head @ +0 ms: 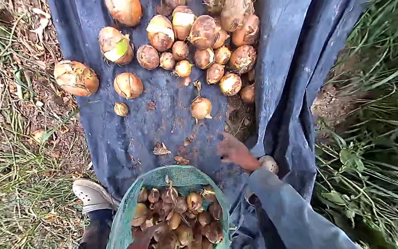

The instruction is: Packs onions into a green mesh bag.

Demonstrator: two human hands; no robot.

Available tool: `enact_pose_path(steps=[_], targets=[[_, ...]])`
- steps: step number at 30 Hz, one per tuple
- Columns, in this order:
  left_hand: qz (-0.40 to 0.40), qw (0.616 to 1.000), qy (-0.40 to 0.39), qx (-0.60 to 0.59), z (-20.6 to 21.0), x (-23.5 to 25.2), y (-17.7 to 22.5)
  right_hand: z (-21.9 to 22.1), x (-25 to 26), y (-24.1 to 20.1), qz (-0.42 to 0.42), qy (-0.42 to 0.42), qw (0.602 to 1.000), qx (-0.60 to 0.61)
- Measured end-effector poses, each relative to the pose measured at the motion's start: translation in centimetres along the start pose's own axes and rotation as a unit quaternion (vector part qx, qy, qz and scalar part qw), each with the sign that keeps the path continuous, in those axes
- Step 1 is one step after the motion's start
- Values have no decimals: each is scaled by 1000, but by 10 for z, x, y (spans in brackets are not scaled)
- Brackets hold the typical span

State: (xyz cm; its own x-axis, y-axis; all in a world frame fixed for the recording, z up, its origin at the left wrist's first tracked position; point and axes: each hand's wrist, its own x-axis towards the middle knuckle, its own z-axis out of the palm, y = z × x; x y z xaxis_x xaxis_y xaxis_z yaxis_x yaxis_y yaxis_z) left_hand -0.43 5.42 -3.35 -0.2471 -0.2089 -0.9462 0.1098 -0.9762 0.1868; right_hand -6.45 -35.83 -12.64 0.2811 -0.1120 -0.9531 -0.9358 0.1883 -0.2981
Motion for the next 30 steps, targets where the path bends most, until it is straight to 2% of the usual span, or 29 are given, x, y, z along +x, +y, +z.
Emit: enact_pose_path(steps=[2, 3, 4, 5, 7, 8, 11, 14, 17, 19, 21, 23, 24, 27, 30], targets=[[15, 999, 36, -22, 12, -8, 13, -64, 43, -19, -44, 232, 968, 81], [42, 996, 73, -30, 11, -8, 28, -86, 59, -33, -61, 296, 948, 103], [81, 989, 123, -12, 9, -1, 39, -101, 70, -47, -77, 319, 942, 72], [127, 975, 183, 19, 4, 11, 53, -110, 79, -60, -94, 319, 943, -7], [208, 922, 318, 77, -16, 47, 100, -118, 92, -92, -101, 317, 934, -133], [227, 895, 371, 95, -27, 66, 128, -123, 100, -104, -86, 315, 932, -158], [263, 848, 449, 99, -55, 122, 216, -137, 126, -128, -27, 312, 927, -205], [220, 845, 456, 170, -63, 170, 270, -140, 132, -134, -32, 305, 926, -222], [136, 849, 460, 222, -73, 209, 276, -141, 131, -138, -13, 314, 911, -266], [150, 872, 446, 135, -88, 213, 268, -141, 133, -138, -17, 323, 906, -272], [212, 883, 404, -108, -108, 209, 262, -148, 137, -126, -56, 320, 915, -240], [274, 846, 325, -322, -133, 202, 266, -152, 134, -106, -121, 312, 933, -131], [300, 836, 283, -363, -147, 197, 272, -148, 128, -93, -143, 302, 941, -63], [371, 852, 204, -309, -188, 188, 309, -120, 105, -60, -203, 192, 940, 197], [404, 871, 181, -212, -210, 190, 347, -101, 105, -46, -233, 58, 891, 384]])
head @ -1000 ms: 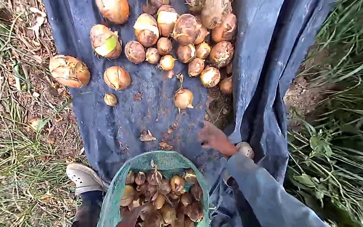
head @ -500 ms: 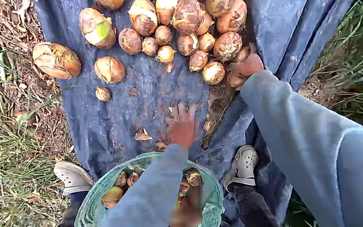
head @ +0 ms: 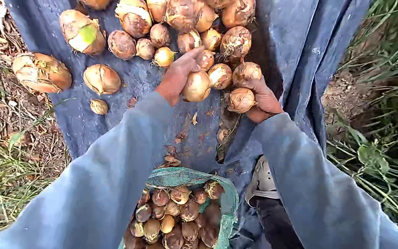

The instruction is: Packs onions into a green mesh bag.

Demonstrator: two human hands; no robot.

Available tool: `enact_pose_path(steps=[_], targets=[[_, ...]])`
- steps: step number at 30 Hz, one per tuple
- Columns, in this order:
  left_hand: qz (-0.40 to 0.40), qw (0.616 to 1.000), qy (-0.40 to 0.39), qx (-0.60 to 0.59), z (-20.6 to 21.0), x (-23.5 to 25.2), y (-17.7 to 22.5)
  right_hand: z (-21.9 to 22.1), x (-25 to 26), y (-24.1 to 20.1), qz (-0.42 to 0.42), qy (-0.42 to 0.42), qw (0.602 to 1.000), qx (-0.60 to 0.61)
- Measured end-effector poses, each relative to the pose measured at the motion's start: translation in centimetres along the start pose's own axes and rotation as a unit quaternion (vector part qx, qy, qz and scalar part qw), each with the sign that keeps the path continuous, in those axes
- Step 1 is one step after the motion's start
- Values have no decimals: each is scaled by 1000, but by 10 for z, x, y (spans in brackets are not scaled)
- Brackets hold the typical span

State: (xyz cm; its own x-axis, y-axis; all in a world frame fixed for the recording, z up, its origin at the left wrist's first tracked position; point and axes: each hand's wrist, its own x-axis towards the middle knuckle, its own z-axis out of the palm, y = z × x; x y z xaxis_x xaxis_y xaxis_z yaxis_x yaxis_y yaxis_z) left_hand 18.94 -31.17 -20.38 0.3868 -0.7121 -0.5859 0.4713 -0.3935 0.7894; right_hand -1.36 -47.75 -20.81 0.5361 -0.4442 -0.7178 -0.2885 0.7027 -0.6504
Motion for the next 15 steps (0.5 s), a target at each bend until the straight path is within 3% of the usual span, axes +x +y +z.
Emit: enact_pose_path(steps=[6, 9, 11, 15], targets=[[-59, 993, -30, 94, 13, 21, 1, 17, 18, 3, 57, -29, 995, 73], [-87, 994, -35, 65, 12, -9, 5, 23, -18, 6, 92, -26, 995, 40], [-97, 993, -42, 42, 12, -70, 2, 26, -71, 17, 129, -37, 991, 26], [-203, 979, -8, 33, 10, -269, -52, 33, -212, 87, 279, -81, 957, 3]])
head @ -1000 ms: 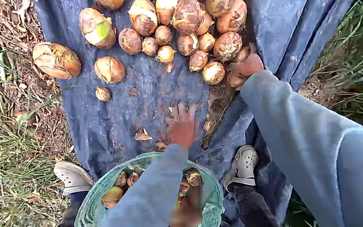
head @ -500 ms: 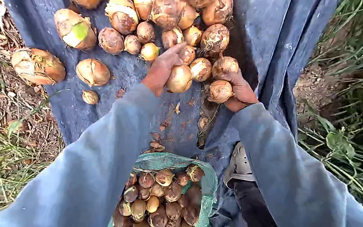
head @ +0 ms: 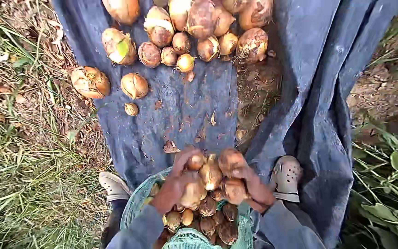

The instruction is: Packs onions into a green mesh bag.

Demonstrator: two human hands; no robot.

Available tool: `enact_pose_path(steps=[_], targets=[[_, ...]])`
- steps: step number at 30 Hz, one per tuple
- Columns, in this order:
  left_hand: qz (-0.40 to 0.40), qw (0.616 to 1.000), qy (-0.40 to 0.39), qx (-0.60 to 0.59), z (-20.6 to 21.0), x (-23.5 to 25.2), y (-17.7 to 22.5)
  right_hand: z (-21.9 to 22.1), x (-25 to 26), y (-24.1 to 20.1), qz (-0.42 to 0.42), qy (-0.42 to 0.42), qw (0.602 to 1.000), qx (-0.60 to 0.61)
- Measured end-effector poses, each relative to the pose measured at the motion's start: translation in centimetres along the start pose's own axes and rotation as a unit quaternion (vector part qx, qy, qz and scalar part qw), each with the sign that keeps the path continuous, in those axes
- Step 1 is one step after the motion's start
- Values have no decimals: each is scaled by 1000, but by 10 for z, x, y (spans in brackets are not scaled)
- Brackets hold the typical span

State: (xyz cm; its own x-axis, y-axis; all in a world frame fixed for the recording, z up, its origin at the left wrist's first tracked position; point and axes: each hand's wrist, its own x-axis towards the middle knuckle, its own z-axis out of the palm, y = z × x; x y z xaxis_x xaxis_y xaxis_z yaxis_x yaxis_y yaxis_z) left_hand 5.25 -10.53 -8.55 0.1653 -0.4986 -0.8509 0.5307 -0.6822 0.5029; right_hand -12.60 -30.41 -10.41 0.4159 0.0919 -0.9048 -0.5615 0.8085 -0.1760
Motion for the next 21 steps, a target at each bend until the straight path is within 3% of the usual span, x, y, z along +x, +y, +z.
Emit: enact_pose_path(steps=[2, 4, 5, 7, 9, 12, 14, 16, 18, 21], targets=[[-76, 995, -47, 34, 0, -67, -59, 5, -25, 64, 93, -60, 986, -126], [-120, 981, -93, 117, -14, -102, -79, 14, -32, 97, 149, -132, 912, -360], [-109, 978, -71, 164, -29, -105, -79, 25, -27, 95, 144, -142, 868, -454], [-42, 963, 63, 260, -73, -82, -53, 56, 1, 54, 69, -76, 819, -565], [34, 920, 206, 332, -122, -42, -10, 89, 41, -10, -45, 41, 786, -615], [137, 861, 311, 377, -186, 43, 62, 132, 122, -119, -243, 179, 706, -640], [161, 854, 307, 388, -205, 94, 96, 163, 166, -182, -285, 213, 661, -660], [140, 870, 266, 391, -214, 136, 113, 191, 203, -219, -256, 225, 640, -689], [100, 882, 225, 402, -217, 161, 115, 214, 224, -224, -197, 239, 637, -706], [140, 931, 197, 272, -221, 170, 127, 227, 237, -220, -170, 285, 579, -745]])
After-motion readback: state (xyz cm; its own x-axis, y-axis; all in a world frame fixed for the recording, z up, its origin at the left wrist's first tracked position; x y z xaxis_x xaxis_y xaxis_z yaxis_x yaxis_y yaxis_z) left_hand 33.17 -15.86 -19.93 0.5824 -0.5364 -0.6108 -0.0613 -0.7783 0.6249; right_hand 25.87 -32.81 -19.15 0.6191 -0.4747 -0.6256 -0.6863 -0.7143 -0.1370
